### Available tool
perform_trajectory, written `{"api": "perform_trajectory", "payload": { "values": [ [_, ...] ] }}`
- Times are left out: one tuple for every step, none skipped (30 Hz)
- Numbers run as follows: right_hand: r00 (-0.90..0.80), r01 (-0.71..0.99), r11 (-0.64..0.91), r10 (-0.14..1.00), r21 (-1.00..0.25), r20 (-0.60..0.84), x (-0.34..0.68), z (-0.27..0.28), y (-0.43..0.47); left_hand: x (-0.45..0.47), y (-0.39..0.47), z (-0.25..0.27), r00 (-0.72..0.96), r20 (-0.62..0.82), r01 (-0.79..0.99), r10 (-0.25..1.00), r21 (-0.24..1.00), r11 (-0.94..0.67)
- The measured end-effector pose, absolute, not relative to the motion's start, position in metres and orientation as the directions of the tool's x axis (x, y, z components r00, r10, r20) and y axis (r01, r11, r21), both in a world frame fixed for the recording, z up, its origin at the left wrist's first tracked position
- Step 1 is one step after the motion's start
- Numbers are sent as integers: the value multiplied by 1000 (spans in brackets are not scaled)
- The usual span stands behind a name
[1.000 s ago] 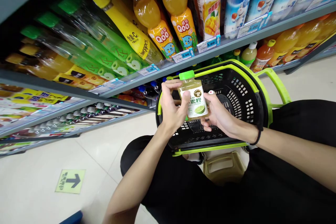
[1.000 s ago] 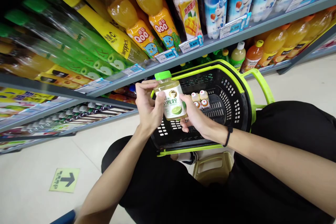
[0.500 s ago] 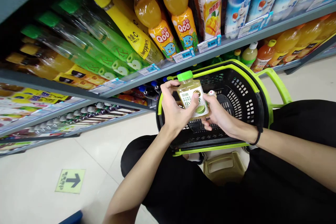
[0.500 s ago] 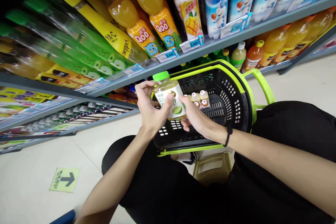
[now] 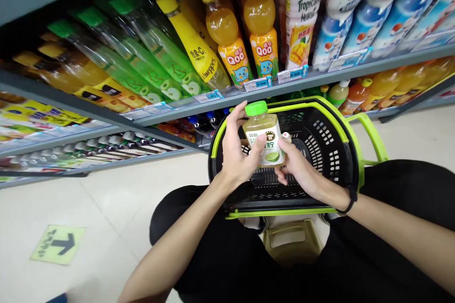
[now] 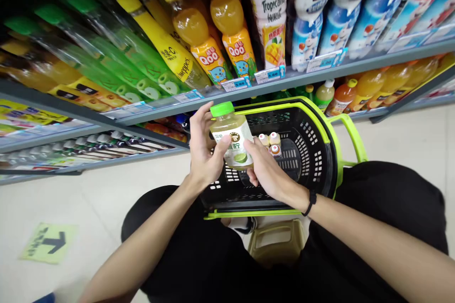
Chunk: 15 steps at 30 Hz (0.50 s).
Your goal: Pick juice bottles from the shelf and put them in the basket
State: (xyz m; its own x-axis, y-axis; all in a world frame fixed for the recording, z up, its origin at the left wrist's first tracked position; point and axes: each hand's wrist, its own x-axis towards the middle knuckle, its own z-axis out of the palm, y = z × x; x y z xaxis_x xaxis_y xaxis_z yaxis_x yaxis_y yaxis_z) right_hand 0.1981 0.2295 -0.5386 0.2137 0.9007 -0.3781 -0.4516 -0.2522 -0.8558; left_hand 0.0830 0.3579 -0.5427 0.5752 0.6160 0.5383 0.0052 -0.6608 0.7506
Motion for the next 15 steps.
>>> {"api": "perform_trajectory", "payload": {
  "values": [
    [202,-463,-264,898,-846,-391,200,-535,230,82,359,-540,584,536,-10,610,756,-654],
    [181,-482,-278,897,-831,-404,202,-531,230,81,360,-538,594,529,-24,606,764,-645],
    [155,-504,-291,895,-813,-417,204,-527,231,80,361,-535,605,522,-35,601,772,-635],
    [129,-527,-305,894,-793,-429,205,-523,232,78,362,-532,616,515,-44,596,778,-627],
    [110,-546,-313,893,-777,-437,206,-519,232,77,363,-530,628,509,-53,588,782,-620],
    [98,-561,-313,894,-766,-437,207,-517,233,75,364,-529,638,508,-63,579,784,-617],
    [93,-572,-308,896,-760,-434,207,-515,234,74,365,-528,643,508,-75,573,786,-613],
    [89,-581,-302,899,-756,-428,207,-515,235,73,366,-528,647,507,-85,570,791,-606],
    [82,-590,-294,904,-752,-419,207,-515,235,72,368,-527,650,504,-92,568,795,-599],
    [73,-597,-285,912,-750,-404,206,-516,236,71,369,-527,655,498,-95,569,801,-592],
    [62,-598,-275,920,-752,-386,206,-519,237,70,370,-527,663,488,-92,568,806,-585],
    [51,-589,-266,930,-763,-364,206,-521,237,69,370,-527,673,478,-84,564,807,-585],
    [44,-565,-259,939,-783,-342,206,-524,237,69,370,-526,685,473,-70,554,800,-595],
    [38,-528,-253,947,-810,-320,206,-527,238,68,370,-525,697,471,-55,541,787,-614],
    [35,-483,-250,952,-839,-303,207,-529,238,67,370,-523,708,470,-42,527,772,-634]
  ]
}}
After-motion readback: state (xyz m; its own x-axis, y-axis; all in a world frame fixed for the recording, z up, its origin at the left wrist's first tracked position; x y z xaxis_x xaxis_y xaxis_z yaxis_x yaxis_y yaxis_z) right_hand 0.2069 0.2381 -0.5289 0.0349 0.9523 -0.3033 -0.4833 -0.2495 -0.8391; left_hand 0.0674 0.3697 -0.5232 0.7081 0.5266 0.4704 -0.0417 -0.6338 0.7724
